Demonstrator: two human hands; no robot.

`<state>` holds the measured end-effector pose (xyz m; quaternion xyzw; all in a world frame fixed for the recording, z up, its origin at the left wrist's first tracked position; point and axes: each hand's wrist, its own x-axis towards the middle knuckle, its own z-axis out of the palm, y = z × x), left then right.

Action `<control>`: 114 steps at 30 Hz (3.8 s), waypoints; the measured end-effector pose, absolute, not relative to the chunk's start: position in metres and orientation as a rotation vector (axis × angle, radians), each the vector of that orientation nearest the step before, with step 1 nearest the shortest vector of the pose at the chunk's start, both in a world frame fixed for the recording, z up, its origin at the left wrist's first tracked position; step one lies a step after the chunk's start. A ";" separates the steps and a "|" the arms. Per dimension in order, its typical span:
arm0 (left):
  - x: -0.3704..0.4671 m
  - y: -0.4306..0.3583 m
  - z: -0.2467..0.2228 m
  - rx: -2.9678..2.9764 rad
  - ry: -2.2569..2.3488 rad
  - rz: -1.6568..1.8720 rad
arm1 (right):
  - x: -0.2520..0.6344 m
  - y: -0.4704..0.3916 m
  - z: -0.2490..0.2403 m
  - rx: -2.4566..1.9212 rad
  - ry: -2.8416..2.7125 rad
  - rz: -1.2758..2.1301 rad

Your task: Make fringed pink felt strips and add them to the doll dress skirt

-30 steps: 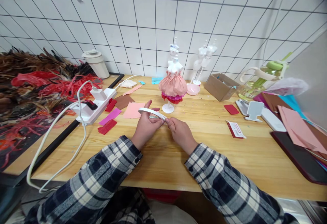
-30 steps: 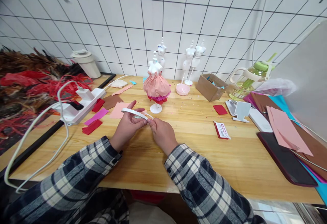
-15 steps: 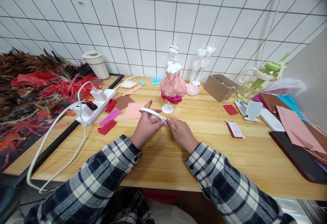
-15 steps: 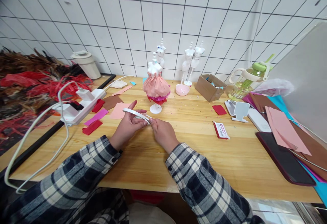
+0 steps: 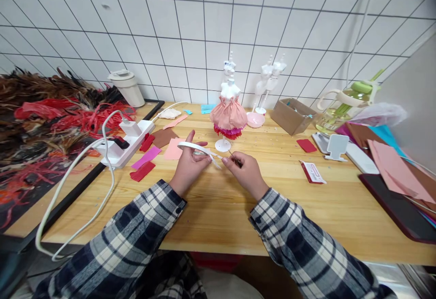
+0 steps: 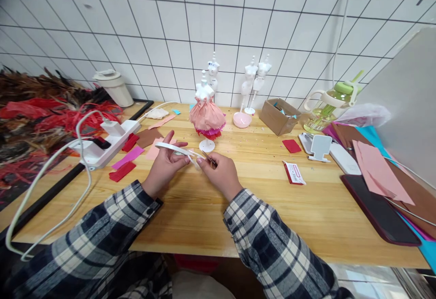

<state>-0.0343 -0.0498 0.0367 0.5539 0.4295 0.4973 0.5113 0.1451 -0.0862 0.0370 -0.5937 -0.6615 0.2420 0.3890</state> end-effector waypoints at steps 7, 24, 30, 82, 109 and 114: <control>-0.023 -0.064 0.041 1.464 0.958 1.084 | 0.141 -0.084 0.037 -1.379 -1.604 0.705; -0.029 -0.065 0.047 1.230 0.810 0.906 | 0.143 -0.078 0.031 -1.142 -1.425 1.178; -0.030 -0.062 0.040 1.171 0.768 0.919 | 0.142 -0.079 0.030 -1.101 -1.462 1.101; -0.029 -0.049 0.031 1.213 1.033 1.275 | 0.144 -0.088 0.036 -1.564 -1.889 0.596; -0.021 -0.057 0.030 1.226 1.010 1.240 | 0.129 -0.093 0.031 -1.680 -1.852 0.510; -0.020 -0.058 0.031 1.235 1.032 1.250 | 0.128 -0.093 0.031 -1.680 -1.830 0.522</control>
